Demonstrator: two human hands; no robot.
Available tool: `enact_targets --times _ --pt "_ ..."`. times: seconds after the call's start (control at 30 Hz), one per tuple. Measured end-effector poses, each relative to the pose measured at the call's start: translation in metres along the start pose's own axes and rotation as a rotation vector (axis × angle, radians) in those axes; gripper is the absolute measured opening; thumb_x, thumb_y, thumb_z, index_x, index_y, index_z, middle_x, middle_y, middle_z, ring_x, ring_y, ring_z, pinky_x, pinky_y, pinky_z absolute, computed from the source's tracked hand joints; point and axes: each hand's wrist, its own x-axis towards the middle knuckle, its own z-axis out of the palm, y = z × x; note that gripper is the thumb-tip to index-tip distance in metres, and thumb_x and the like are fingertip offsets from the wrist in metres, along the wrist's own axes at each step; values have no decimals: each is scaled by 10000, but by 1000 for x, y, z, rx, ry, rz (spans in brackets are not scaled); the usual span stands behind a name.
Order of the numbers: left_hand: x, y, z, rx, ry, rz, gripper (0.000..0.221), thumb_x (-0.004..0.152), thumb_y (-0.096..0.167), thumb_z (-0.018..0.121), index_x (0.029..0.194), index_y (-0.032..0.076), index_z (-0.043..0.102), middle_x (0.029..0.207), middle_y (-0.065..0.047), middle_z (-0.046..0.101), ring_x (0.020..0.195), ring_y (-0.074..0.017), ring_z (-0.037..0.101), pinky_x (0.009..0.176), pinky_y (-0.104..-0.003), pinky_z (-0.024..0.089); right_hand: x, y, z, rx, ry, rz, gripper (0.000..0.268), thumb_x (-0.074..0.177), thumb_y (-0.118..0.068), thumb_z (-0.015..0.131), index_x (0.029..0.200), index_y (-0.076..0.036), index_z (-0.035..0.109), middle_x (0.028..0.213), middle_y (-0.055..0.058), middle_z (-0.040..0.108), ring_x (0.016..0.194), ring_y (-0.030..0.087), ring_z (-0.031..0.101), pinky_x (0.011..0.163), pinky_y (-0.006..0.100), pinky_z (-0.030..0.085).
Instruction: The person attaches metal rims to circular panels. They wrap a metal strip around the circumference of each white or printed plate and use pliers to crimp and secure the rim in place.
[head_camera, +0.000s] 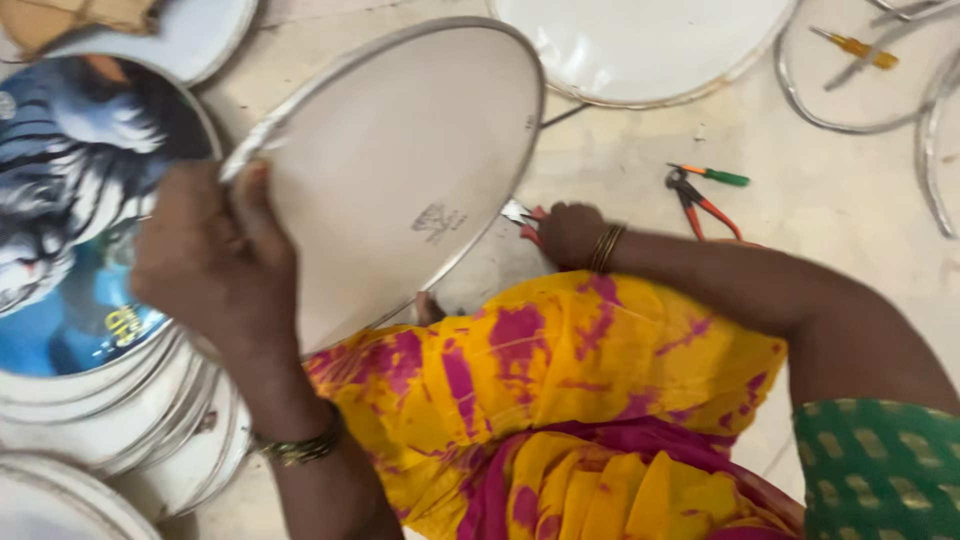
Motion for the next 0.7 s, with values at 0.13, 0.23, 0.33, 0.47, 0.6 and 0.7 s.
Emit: enact_targets --times 0.13,0.23,0.33,0.47,0.6,0.7 --pt "7 11 -2 -116 71 -23 279 1073 272 750 919 92 603 879 -68 595 764 -285 607 660 -409 441 8 -34 45 -393 378 196 427 918 -402 567 1037 -27 732 1129 214 629 868 369 653 651 540 550" --pt "5 16 -1 -131 94 -13 257 1051 285 745 927 110 604 883 -66 610 760 -299 601 657 -410 452 -2 -19 37 -222 214 63 243 1013 -293 563 1106 -142 730 1255 123 575 1113 360 596 857 552 540" --pt "9 22 -3 -102 65 1 315 1052 342 769 936 114 585 809 -67 593 683 -279 593 603 -413 442 -12 -15 7 -111 48 82 337 896 -264 596 1220 -240 685 1225 154 510 1110 401 535 849 556 528" --pt "11 27 -14 -212 19 6 281 1033 312 757 997 96 581 799 -60 595 695 -279 604 582 -420 437 -10 -9 -19 -119 8 211 487 841 -424 672 1253 -165 678 1308 181 479 1197 397 500 913 523 523" --pt "2 13 -26 -453 -30 79 214 1041 176 748 1085 55 577 948 -110 604 809 -298 620 649 -423 465 17 37 -14 21 84 350 529 863 -483 643 1246 -121 685 1301 224 539 1200 439 531 922 524 510" --pt "-19 -5 -30 -363 55 91 191 1007 129 765 1096 72 605 1075 -115 636 960 -325 626 786 -432 495 32 79 -19 307 64 451 527 845 -488 633 1120 -53 750 1034 188 701 999 401 683 876 499 546"
